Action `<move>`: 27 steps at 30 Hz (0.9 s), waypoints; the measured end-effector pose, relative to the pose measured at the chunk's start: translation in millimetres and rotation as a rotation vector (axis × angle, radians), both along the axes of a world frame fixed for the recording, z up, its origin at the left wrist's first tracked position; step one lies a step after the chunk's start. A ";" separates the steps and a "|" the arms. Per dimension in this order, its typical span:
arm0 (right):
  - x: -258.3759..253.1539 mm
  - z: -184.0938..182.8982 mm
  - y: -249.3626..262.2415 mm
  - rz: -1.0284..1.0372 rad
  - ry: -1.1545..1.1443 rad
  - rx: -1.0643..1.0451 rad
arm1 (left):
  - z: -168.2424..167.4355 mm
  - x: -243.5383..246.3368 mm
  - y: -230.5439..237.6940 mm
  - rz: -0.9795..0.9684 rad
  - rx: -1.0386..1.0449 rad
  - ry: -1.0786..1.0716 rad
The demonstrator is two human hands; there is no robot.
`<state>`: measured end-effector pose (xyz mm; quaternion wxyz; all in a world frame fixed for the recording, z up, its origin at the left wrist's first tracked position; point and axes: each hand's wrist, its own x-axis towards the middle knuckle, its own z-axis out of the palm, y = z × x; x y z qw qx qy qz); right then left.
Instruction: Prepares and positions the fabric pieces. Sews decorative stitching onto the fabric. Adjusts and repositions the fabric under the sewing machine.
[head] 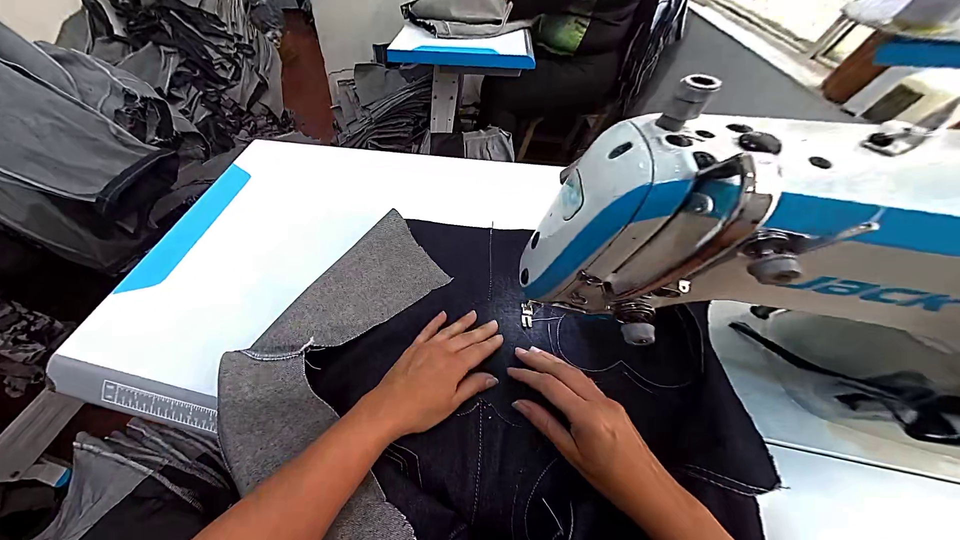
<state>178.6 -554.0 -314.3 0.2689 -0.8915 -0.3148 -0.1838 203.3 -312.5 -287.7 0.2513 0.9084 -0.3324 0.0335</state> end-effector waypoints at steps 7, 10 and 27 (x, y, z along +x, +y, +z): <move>-0.1 0.7 -1.3 -0.020 0.025 0.004 | 0.4 -3.2 -2.9 0.353 0.042 -0.085; -1.2 0.7 -0.9 -0.020 0.029 0.003 | 3.6 -3.3 3.9 0.546 0.043 -0.156; -2.4 -0.1 -0.1 -0.017 -0.017 0.016 | 18.5 3.8 15.8 0.606 0.075 0.044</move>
